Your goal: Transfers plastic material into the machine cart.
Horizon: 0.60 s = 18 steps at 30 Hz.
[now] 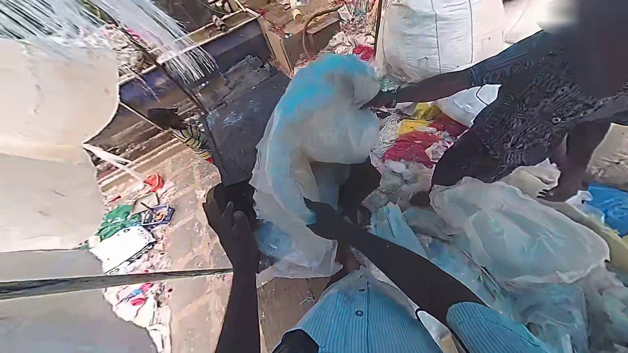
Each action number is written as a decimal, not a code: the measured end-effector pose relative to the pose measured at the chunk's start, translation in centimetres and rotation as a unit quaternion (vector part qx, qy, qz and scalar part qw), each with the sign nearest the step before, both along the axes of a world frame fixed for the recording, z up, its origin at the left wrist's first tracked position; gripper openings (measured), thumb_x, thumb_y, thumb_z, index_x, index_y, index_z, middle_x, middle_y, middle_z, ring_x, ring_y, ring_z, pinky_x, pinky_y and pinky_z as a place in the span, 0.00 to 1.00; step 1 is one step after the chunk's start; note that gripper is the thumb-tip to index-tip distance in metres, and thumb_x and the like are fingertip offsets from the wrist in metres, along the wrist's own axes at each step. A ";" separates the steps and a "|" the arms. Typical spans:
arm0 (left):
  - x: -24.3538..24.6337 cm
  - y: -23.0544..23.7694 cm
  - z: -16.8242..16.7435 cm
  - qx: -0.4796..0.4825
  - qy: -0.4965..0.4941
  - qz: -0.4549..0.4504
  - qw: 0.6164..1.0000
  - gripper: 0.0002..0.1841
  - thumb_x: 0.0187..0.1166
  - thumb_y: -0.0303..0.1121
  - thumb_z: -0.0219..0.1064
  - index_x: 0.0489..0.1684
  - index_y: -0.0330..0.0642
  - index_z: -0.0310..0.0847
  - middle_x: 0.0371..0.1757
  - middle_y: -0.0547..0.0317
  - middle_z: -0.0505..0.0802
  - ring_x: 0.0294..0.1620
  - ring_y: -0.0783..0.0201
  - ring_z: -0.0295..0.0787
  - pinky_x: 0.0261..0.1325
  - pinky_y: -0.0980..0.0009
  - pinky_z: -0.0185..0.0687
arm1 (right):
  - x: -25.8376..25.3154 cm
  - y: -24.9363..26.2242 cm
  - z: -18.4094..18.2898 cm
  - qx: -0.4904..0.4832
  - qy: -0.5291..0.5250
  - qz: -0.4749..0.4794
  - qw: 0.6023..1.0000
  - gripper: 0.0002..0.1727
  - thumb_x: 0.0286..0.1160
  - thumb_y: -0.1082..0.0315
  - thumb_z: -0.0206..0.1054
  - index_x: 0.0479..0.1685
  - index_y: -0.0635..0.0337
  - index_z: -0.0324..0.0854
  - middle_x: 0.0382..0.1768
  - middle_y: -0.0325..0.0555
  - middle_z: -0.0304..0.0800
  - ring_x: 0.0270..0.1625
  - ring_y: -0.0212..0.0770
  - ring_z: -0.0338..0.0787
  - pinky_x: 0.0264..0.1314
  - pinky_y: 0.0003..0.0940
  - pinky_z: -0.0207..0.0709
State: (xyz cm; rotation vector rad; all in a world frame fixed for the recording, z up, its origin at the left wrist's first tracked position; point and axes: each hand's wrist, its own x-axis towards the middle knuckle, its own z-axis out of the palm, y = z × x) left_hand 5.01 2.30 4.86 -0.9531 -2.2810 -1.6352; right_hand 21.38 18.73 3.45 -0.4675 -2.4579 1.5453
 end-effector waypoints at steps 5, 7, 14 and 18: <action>2.6 4.8 -1.4 -0.306 0.159 0.008 0.939 0.58 0.54 0.77 0.71 0.92 0.56 0.63 0.96 0.41 0.55 0.94 0.34 0.47 0.84 0.29 0.52 | -4.8 -3.9 -6.2 0.109 -0.098 0.173 0.974 0.23 0.76 0.63 0.64 0.68 0.66 0.82 0.63 0.63 0.89 0.68 0.61 0.87 0.69 0.61 0.76; 1.4 6.1 -2.9 -0.446 0.119 0.015 0.887 0.53 0.59 0.59 0.81 0.93 0.73 0.56 0.98 0.52 0.48 0.94 0.30 0.42 0.75 0.21 0.53 | -5.2 -3.1 -5.9 0.135 -0.173 0.237 0.946 0.27 0.75 0.64 0.63 0.74 0.65 0.77 0.67 0.66 0.85 0.70 0.64 0.84 0.69 0.64 0.74; -2.3 3.4 -13.0 -0.581 0.066 -0.084 0.807 0.44 0.70 0.28 0.73 0.91 0.69 0.63 0.97 0.59 0.54 0.95 0.27 0.35 0.68 0.07 0.39 | -2.6 1.4 -1.7 0.280 0.167 0.106 0.939 0.21 0.80 0.50 0.70 0.65 0.50 0.88 0.65 0.46 0.90 0.73 0.48 0.84 0.77 0.50 0.75; -2.6 2.7 -14.5 -0.609 0.068 -0.115 0.782 0.49 0.64 0.23 0.75 0.91 0.72 0.62 0.98 0.61 0.51 0.96 0.30 0.34 0.71 0.08 0.38 | -5.2 7.2 2.9 0.406 0.030 -0.038 0.913 0.49 0.59 0.26 0.70 0.88 0.30 0.69 0.94 0.46 0.57 0.95 0.66 0.47 0.85 0.80 0.40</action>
